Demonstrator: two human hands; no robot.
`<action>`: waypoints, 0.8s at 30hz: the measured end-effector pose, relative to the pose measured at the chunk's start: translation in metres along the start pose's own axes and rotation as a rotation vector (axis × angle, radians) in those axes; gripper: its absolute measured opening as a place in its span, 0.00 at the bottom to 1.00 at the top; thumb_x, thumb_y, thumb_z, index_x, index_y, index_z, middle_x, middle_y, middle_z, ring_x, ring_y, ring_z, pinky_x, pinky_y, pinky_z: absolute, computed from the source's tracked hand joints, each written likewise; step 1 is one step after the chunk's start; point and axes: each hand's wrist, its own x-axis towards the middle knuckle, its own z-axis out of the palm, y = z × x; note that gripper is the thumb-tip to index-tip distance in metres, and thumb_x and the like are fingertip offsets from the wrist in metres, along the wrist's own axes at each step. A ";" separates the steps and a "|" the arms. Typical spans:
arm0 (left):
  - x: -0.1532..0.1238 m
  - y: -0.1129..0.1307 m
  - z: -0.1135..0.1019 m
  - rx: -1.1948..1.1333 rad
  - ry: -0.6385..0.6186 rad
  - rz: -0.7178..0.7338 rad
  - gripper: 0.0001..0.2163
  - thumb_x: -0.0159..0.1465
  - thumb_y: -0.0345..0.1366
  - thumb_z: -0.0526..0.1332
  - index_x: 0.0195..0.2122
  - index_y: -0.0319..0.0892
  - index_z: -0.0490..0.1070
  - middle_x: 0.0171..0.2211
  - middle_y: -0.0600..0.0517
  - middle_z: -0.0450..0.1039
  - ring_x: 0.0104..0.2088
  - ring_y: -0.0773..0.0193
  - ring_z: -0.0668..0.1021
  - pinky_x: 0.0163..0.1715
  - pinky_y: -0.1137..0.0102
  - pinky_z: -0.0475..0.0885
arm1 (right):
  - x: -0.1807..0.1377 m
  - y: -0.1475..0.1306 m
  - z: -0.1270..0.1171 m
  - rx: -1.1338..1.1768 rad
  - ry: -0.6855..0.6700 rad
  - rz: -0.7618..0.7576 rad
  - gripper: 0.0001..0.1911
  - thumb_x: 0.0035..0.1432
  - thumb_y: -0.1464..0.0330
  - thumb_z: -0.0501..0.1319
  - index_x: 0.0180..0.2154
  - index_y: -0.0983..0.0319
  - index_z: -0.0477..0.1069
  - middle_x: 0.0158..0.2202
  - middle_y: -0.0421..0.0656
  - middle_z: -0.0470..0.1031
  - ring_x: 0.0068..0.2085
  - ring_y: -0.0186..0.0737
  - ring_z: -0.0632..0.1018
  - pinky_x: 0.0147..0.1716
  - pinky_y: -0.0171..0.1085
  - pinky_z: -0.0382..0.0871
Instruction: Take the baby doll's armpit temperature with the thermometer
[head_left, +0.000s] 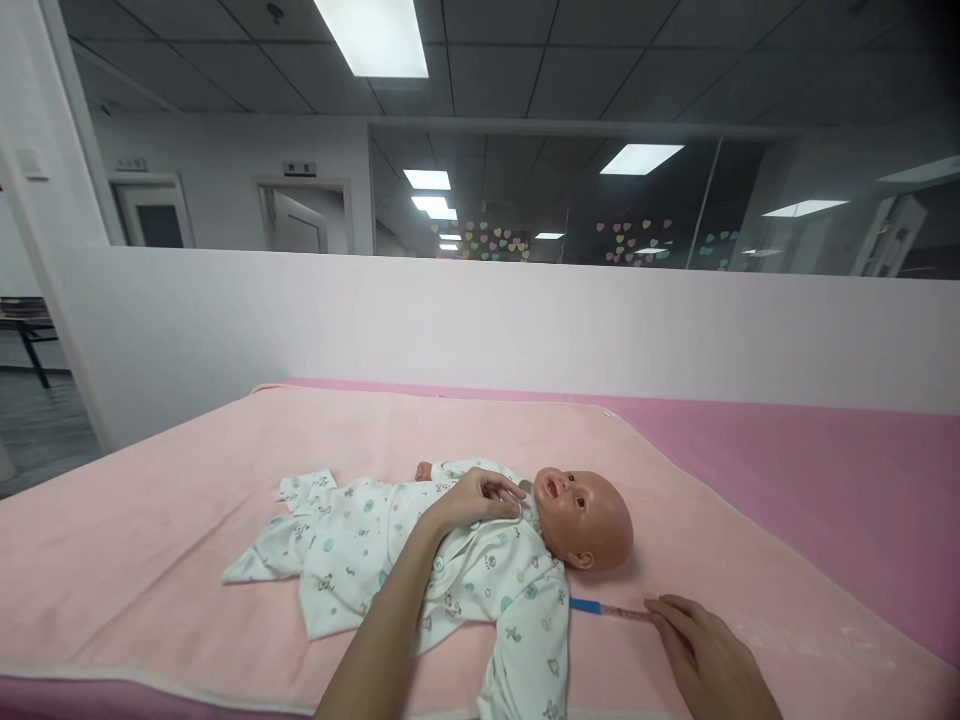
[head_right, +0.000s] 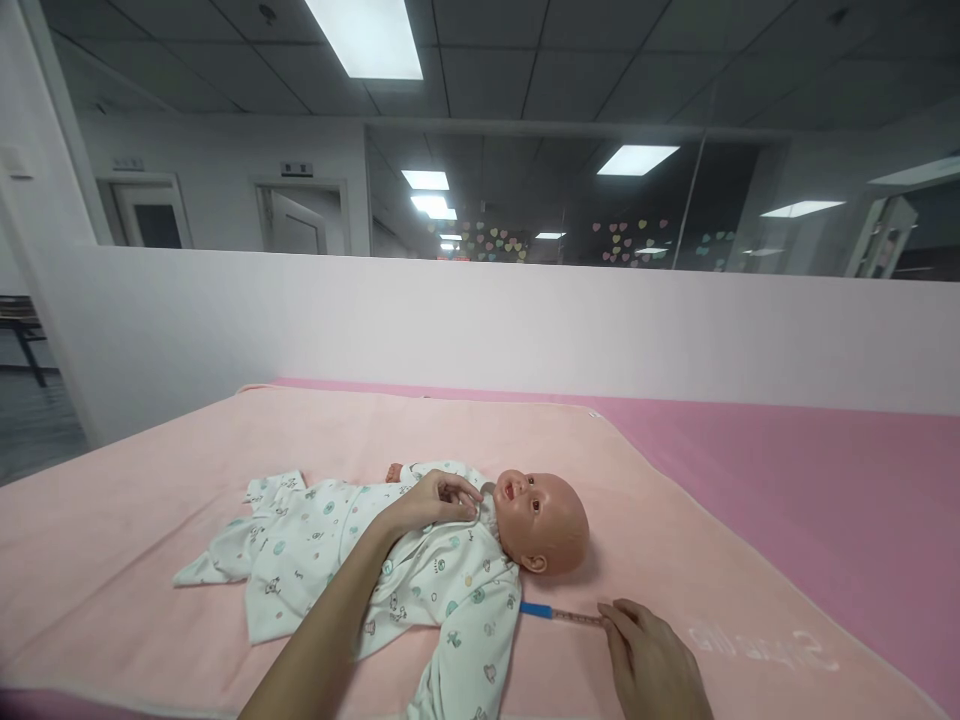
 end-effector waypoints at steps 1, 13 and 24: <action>0.000 0.000 0.000 -0.001 0.001 0.002 0.15 0.46 0.38 0.67 0.34 0.37 0.76 0.28 0.47 0.76 0.28 0.66 0.74 0.27 0.75 0.65 | 0.001 -0.001 0.000 -0.014 0.000 -0.002 0.21 0.57 0.63 0.46 0.35 0.62 0.76 0.38 0.47 0.76 0.39 0.47 0.77 0.39 0.44 0.71; -0.001 0.000 0.001 0.006 0.016 -0.003 0.15 0.46 0.39 0.67 0.34 0.37 0.76 0.26 0.49 0.75 0.27 0.67 0.73 0.26 0.75 0.64 | 0.001 -0.006 0.000 -0.063 0.009 0.006 0.20 0.57 0.64 0.46 0.36 0.62 0.75 0.38 0.47 0.76 0.38 0.46 0.76 0.37 0.43 0.71; 0.000 -0.003 -0.001 -0.075 0.011 -0.012 0.16 0.45 0.38 0.68 0.35 0.37 0.75 0.27 0.48 0.75 0.28 0.66 0.74 0.27 0.74 0.65 | 0.020 -0.057 -0.033 0.104 0.270 0.173 0.15 0.54 0.65 0.48 0.36 0.60 0.71 0.36 0.45 0.76 0.34 0.45 0.77 0.29 0.40 0.70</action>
